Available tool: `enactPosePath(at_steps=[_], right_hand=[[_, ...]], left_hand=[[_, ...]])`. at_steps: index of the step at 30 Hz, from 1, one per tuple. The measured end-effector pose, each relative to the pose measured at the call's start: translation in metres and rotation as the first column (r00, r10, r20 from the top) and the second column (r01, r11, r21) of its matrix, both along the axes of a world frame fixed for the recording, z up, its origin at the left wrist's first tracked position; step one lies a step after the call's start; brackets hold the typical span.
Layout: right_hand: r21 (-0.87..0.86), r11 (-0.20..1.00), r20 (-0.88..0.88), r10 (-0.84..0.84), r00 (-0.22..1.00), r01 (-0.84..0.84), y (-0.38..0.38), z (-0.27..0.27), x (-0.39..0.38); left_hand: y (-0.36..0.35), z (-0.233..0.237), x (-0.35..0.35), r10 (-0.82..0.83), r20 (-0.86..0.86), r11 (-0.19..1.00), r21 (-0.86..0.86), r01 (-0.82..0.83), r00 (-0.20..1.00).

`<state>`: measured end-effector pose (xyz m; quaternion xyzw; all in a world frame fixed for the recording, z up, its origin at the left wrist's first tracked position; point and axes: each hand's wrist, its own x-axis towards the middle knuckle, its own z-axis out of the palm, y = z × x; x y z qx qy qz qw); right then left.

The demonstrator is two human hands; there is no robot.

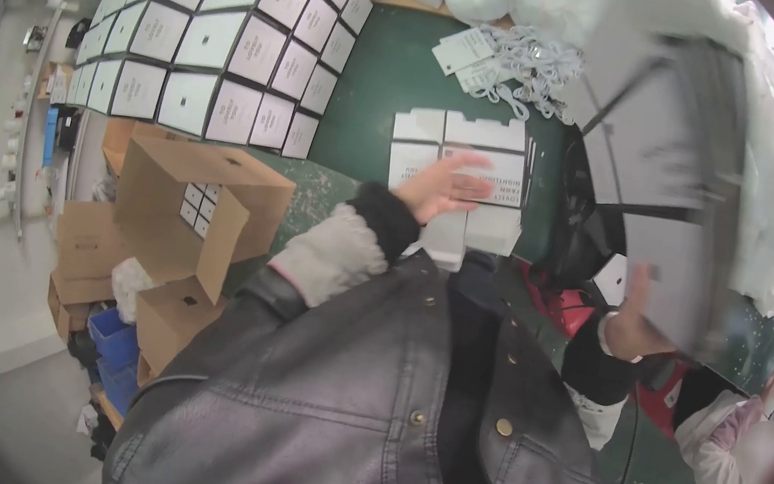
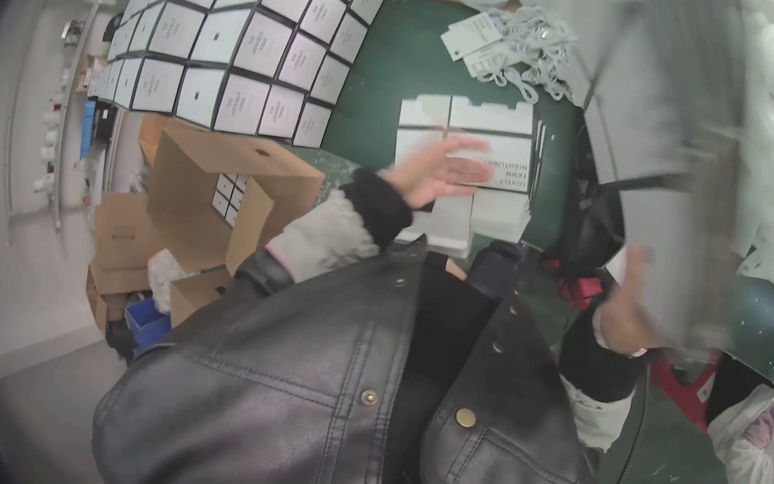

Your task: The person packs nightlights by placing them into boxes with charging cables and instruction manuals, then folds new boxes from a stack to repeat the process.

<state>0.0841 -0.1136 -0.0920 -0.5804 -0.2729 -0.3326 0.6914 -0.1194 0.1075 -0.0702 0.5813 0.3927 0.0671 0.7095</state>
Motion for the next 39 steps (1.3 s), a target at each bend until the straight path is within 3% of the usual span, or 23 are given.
enactPosePath(at_steps=[1, 2, 3, 4, 5, 6, 9, 12, 15, 19, 21, 23, 24, 25, 26, 27, 30, 34, 39], right_hand=[[-0.251, 0.895, -0.133, 0.345, 0.929, -0.368, 0.011, -0.018, -0.001], [-0.419, 0.603, -0.336, 0.592, 0.733, -0.679, 0.023, -0.037, -0.005], [-0.46, 0.401, -0.45, 0.664, 0.597, -0.792, 0.036, -0.035, -0.017], [-0.579, 0.526, -0.094, 0.715, 0.693, -0.622, 0.048, -0.012, -0.035], [-0.611, 0.667, 0.276, 0.685, 0.674, -0.427, 0.059, 0.01, -0.052], [-0.593, 0.734, 0.45, 0.644, 0.619, -0.332, 0.07, 0.021, -0.068], [-0.506, 0.842, 0.644, 0.514, 0.566, -0.188, 0.093, 0.018, -0.1], [-0.511, 0.855, 0.709, 0.475, 0.521, -0.083, 0.108, 0.0, -0.107], [-0.621, 0.756, 0.561, 0.613, 0.556, -0.207, 0.108, -0.012, -0.134], [-0.735, 0.615, 0.464, 0.763, 0.45, -0.286, 0.086, -0.011, -0.135], [-0.644, 0.687, 0.359, 0.66, 0.66, -0.337, 0.082, -0.01, -0.119], [-0.598, 0.66, -0.086, 0.512, 0.854, -0.455, 0.091, -0.014, -0.104], [-0.58, 0.659, -0.202, 0.454, 0.868, -0.48, 0.097, -0.021, -0.098], [-0.568, 0.56, -0.453, 0.399, 0.797, -0.603, 0.11, -0.035, -0.093], [-0.515, 0.466, -0.67, 0.305, 0.677, -0.72, 0.121, -0.049, -0.088], [-0.473, 0.423, -0.76, 0.247, 0.601, -0.773, 0.13, -0.062, -0.086], [-0.601, 0.311, -0.751, 0.095, 0.653, -0.736, 0.144, -0.091, -0.086], [-0.638, 0.189, -0.767, -0.058, 0.64, -0.747, 0.145, -0.072, -0.08], [-0.565, 0.318, -0.808, -0.022, 0.589, -0.762, 0.147, -0.088, -0.062]], left_hand=[[0.001, 0.018, -0.013, 0.117, 0.24, 0.979, -0.193, -0.07, 0.964], [0.002, 0.035, -0.029, 0.266, 0.44, 0.918, -0.387, -0.086, 0.857], [0.003, 0.049, -0.035, 0.352, 0.519, 0.875, -0.478, -0.077, 0.779], [0.003, 0.059, -0.031, 0.357, 0.601, 0.904, -0.414, -0.104, 0.715], [0.003, 0.069, -0.026, 0.351, 0.679, 0.927, -0.351, -0.136, 0.645], [0.008, 0.07, -0.027, 0.348, 0.716, 0.934, -0.321, -0.158, 0.605], [0.033, 0.049, -0.039, 0.358, 0.601, 0.933, -0.269, -0.241, 0.715], [0.051, 0.027, -0.05, 0.471, 0.538, 0.873, -0.399, -0.281, 0.699], [0.055, 0.031, -0.067, 0.558, 0.416, 0.801, -0.494, -0.337, 0.718], [0.068, 0.017, -0.099, 0.637, 0.352, 0.74, -0.53, -0.415, 0.686], [0.066, 0.006, -0.107, 0.652, 0.294, 0.716, -0.542, -0.44, 0.699], [0.059, 0.003, -0.102, 0.652, 0.249, 0.737, -0.43, -0.521, 0.717], [0.059, -0.007, -0.103, 0.651, 0.236, 0.741, -0.402, -0.538, 0.722], [0.067, -0.024, -0.107, 0.538, 0.099, 0.843, -0.085, -0.531, 0.837], [0.073, -0.04, -0.111, 0.447, -0.085, 0.879, 0.226, -0.419, 0.891], [0.077, -0.053, -0.113, 0.415, -0.184, 0.87, 0.368, -0.329, 0.891], [0.074, -0.074, -0.113, 0.345, -0.337, 0.915, 0.328, -0.234, 0.876], [0.048, -0.054, -0.086, 0.47, -0.348, 0.88, 0.263, -0.396, 0.811], [0.047, -0.036, -0.055, 0.483, -0.458, 0.875, 0.273, -0.4, 0.746]])
